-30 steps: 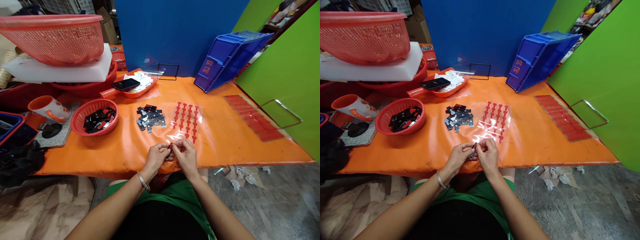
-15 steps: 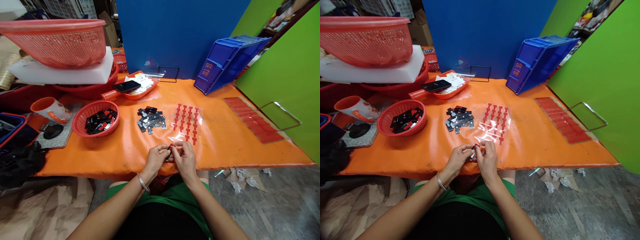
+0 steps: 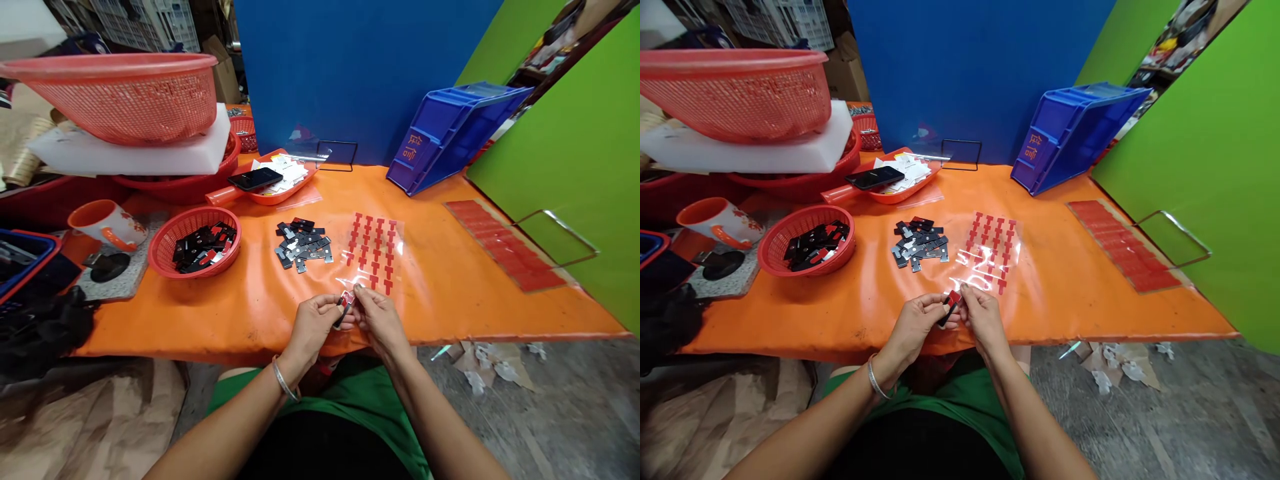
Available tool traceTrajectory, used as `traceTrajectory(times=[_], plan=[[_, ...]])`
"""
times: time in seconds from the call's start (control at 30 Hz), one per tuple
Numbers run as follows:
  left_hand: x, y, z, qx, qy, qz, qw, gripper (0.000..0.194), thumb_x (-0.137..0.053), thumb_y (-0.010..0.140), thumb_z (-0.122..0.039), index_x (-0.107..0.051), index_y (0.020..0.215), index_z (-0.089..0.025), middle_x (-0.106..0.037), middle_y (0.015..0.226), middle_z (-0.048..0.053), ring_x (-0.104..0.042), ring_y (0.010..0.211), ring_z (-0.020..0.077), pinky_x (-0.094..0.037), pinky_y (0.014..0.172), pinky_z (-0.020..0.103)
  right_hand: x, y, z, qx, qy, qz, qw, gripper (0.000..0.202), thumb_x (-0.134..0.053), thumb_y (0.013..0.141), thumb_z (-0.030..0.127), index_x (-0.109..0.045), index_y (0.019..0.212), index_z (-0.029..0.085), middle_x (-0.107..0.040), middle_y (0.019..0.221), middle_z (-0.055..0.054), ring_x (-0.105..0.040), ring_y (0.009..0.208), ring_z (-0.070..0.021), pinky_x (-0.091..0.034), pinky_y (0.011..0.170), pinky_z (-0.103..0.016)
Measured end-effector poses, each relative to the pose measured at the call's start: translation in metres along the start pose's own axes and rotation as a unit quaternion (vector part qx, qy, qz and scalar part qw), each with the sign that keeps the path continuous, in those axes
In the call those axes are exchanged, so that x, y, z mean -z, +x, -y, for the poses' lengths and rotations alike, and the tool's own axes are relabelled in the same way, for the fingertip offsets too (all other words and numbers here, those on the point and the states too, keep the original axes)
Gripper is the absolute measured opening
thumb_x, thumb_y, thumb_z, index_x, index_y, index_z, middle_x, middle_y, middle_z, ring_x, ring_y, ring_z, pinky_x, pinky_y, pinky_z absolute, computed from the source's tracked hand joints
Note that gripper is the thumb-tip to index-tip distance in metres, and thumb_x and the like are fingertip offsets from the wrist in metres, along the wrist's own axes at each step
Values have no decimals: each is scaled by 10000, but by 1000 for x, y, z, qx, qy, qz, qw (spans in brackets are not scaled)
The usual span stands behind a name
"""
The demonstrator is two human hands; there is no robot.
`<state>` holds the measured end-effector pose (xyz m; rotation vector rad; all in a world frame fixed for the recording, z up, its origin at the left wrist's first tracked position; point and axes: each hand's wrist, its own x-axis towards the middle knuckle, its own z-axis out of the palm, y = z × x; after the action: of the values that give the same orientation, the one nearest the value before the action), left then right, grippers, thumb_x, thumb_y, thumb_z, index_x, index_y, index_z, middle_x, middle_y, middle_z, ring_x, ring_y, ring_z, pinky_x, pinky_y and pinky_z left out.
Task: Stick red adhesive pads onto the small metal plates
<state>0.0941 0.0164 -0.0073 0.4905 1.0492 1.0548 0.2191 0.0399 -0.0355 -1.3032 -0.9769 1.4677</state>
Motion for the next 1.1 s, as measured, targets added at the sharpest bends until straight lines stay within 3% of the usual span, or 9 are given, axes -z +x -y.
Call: traceTrajectory(times=[0.17,0.37,0.53,0.6,0.67,0.77,0.87,0.93,1.1], plan=[[4,-3,1,21,1,12,1000,241,-694,726,-206,-624,920,-82,-711,708,64,-664,574,116,-553,629,224,-2,-5,12,41,-79,13,996,335,-719,678,477,-586,638,172,-565,587,14,-489,533,-111,-400,499,-224],[23,-2,6,-8,18,7,1000,357,-783,613,-346,-618,814,-102,-697,675,53,-648,567,125,-543,594,240,-17,-10,9,81,-148,11,986,402,-592,779,524,-572,588,170,-506,514,22,-437,482,-111,-353,469,-232],[64,4,-43,-148,133,-94,976,337,-727,653,-374,-634,831,-102,-694,672,64,-645,581,154,-537,619,285,-26,-3,9,166,-238,19,957,339,-524,840,459,-613,681,173,-607,654,-23,-517,586,-148,-402,550,-255],[89,7,-76,-268,237,-171,918,296,-676,705,-354,-658,871,-110,-698,715,60,-651,633,162,-528,662,290,-29,6,10,226,-297,12,928,263,-543,836,395,-625,702,184,-627,705,-38,-547,654,-169,-424,611,-277],[117,9,-107,-359,345,-270,824,267,-632,747,-338,-677,916,-136,-716,844,72,-666,773,190,-514,749,306,-34,18,10,282,-358,8,890,215,-544,837,340,-641,708,198,-641,732,-51,-558,704,-191,-436,664,-309],[149,11,-137,-373,481,-355,710,241,-575,790,-312,-697,933,-160,-721,903,79,-666,852,227,-490,829,350,-47,40,9,349,-428,9,834,198,-534,846,275,-671,716,216,-644,749,-67,-545,771,-222,-436,727,-353],[160,9,-139,-408,529,-351,656,234,-545,812,-282,-699,939,-159,-702,1020,96,-639,979,236,-451,924,359,-64,61,9,382,-469,19,796,210,-520,865,232,-698,754,220,-657,806,-77,-525,830,-235,-432,759,-362],[155,6,-128,-443,519,-319,657,234,-520,834,-272,-692,946,-159,-682,1079,94,-619,1030,215,-440,952,336,-76,74,9,396,-500,27,770,209,-517,879,228,-703,785,209,-667,859,-83,-515,875,-234,-423,789,-355],[125,-4,-84,-438,485,-221,724,206,-510,857,-269,-683,923,-179,-704,974,71,-645,946,192,-478,907,328,-104,94,8,382,-620,18,686,190,-571,870,315,-661,912,153,-669,942,-128,-512,955,-268,-388,797,-373]])
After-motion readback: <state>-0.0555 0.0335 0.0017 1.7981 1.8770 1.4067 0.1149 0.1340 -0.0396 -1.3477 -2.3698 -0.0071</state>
